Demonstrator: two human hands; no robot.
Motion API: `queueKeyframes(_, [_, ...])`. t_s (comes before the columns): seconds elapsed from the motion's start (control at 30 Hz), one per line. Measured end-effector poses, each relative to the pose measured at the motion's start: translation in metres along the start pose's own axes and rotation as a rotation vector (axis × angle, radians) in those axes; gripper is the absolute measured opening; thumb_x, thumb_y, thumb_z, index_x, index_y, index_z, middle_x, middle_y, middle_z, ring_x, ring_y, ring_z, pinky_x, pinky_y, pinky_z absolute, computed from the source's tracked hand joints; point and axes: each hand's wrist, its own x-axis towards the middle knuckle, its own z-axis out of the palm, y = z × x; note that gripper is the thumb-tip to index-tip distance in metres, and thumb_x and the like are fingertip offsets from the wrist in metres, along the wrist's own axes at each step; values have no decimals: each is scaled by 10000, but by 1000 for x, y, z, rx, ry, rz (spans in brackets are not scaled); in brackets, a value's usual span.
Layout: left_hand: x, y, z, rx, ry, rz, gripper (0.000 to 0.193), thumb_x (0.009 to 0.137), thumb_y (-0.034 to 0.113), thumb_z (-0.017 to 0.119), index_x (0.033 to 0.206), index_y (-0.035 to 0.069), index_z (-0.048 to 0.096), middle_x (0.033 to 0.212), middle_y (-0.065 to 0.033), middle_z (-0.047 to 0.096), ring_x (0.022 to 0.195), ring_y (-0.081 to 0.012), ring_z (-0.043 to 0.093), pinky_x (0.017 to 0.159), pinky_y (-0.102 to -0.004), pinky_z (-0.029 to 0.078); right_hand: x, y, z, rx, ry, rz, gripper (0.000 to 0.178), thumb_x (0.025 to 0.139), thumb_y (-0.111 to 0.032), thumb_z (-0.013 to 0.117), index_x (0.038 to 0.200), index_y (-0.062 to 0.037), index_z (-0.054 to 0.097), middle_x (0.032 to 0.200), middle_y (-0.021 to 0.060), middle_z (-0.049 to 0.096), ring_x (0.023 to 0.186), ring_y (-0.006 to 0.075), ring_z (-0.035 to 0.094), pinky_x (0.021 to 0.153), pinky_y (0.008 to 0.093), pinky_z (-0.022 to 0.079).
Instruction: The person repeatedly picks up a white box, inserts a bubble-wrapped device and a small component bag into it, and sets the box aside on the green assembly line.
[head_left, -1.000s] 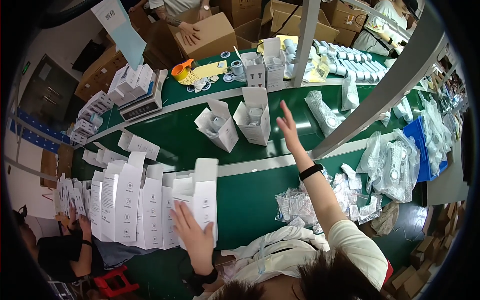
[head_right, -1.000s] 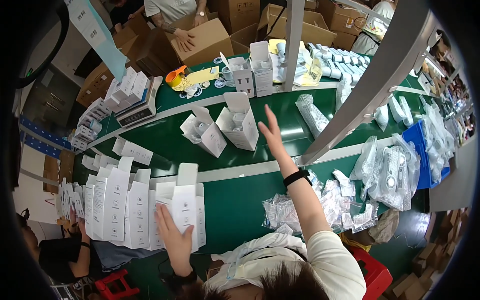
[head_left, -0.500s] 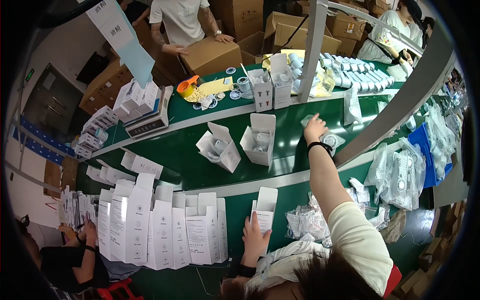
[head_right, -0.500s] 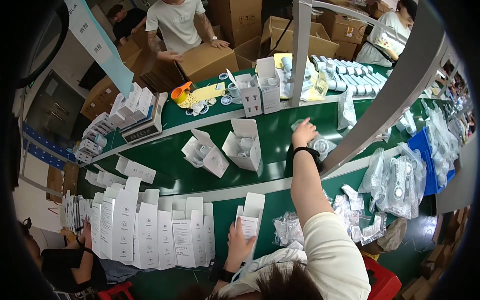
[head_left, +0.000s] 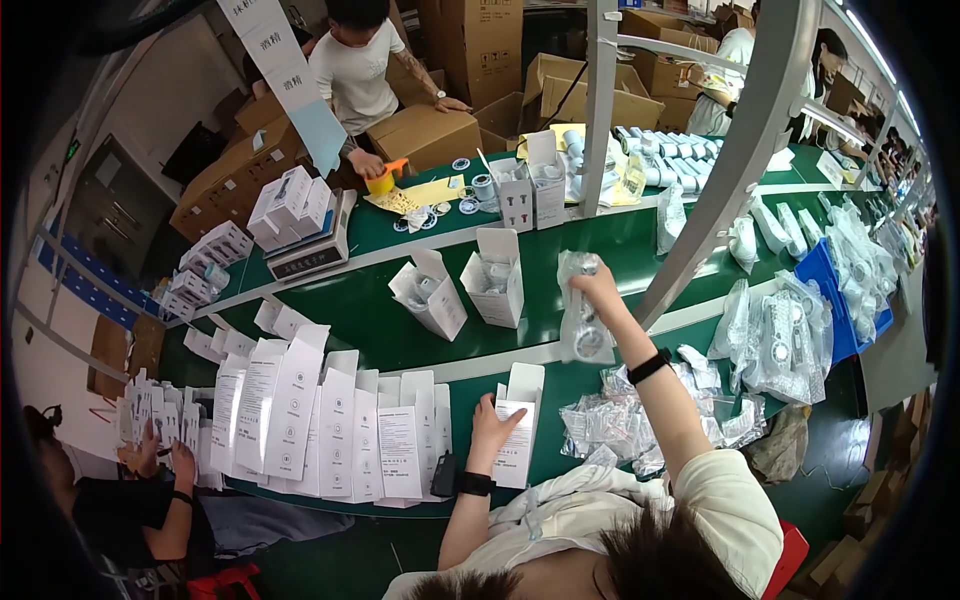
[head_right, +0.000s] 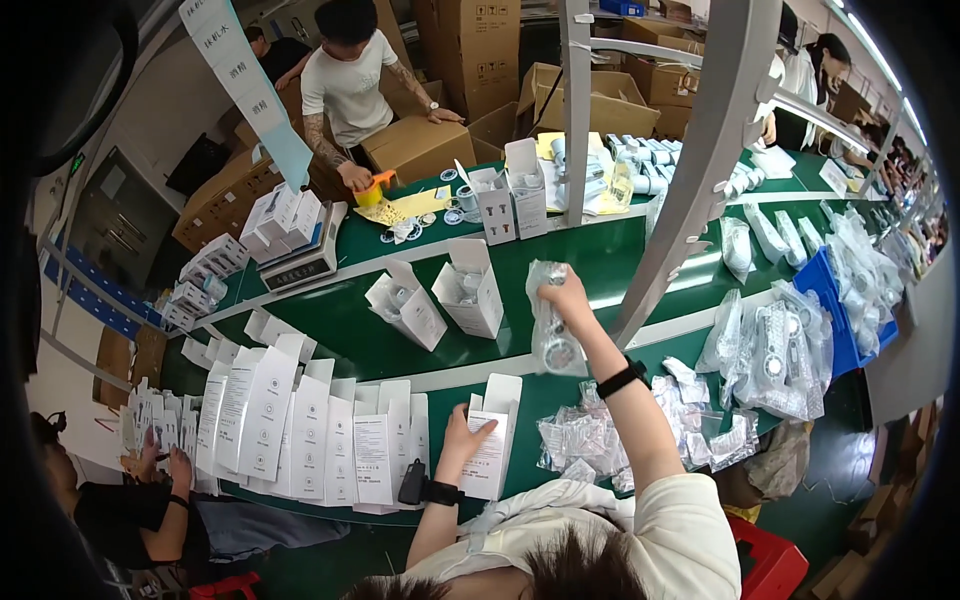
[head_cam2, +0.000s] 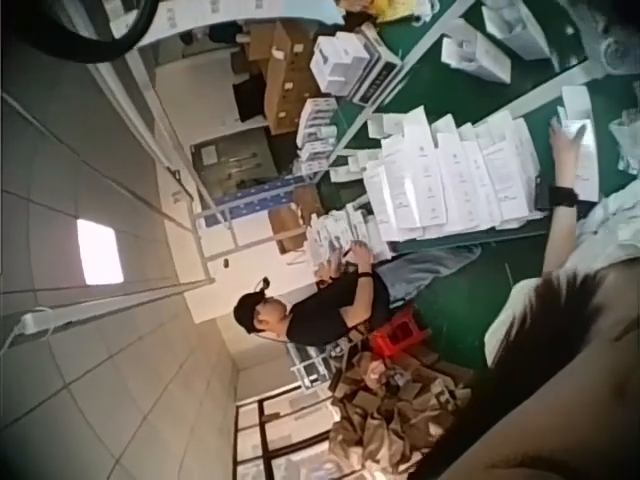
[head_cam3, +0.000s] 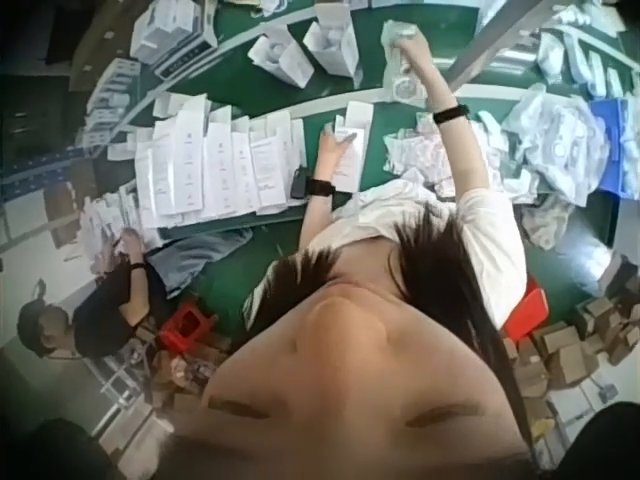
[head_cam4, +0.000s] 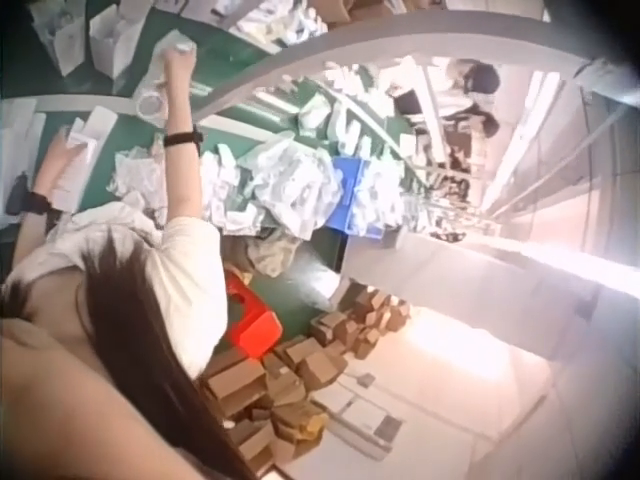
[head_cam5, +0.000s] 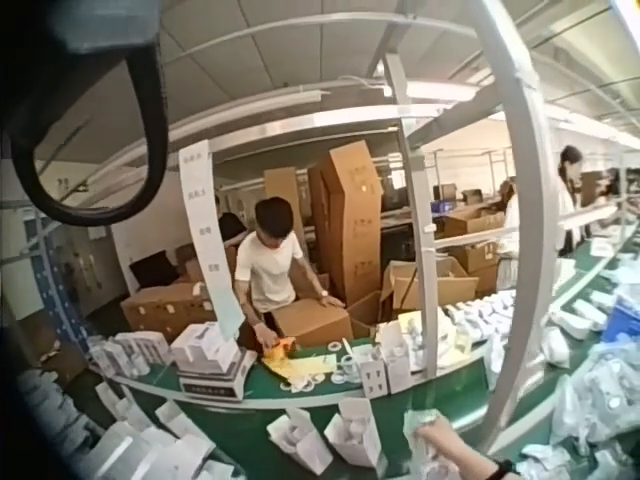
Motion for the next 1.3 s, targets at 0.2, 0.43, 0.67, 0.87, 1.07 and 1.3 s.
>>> queueKeyframes(0.2, [24,15,1,-369,-208,-18,593,671,218,734,1124,60,384,1057,-190,496,968,-282,508,795,-338,430,-117,6,-54,808,-146,512,225,731,-102,589,951,-67,557,807,47,607,709,184,595,623,312,491])
queueKeyframes(0.43, [-4,46,-18,-524,-315,-119,588,647,77,725,1088,113,339,1025,-105,486,949,-188,484,785,-292,414,-170,44,-103,1342,47,660,192,814,-135,519,972,-30,550,953,118,596,925,258,561,864,396,428])
queueKeyframes(0.67, [-36,93,-24,-389,-81,213,668,578,-2,731,1093,106,320,981,-108,492,951,-199,503,785,-315,429,-145,16,-103,1328,-161,449,259,826,-103,531,1074,-62,472,1082,115,532,1043,258,490,926,416,367])
queueKeyframes(0.87, [-53,130,-9,3,119,361,704,554,70,779,1076,41,308,1034,-178,488,961,-332,512,808,-370,430,-143,-25,-32,1254,13,189,364,812,-80,552,1144,-53,404,1117,97,478,1036,243,479,904,385,381])
queueKeyframes(1.07, [-51,119,17,-213,238,328,679,558,98,797,1012,38,296,1074,-225,475,970,-344,523,782,-371,437,-155,-22,12,288,371,-405,393,780,-148,614,1126,-72,445,1115,113,455,1032,259,451,862,388,396])
queueKeyframes(1.3, [-39,115,12,-251,312,501,663,551,74,797,954,57,270,1149,-266,404,998,-379,489,818,-396,416,-159,-39,-18,-638,-7,-890,358,721,-116,640,1065,-104,541,1082,125,453,973,294,475,846,360,389])
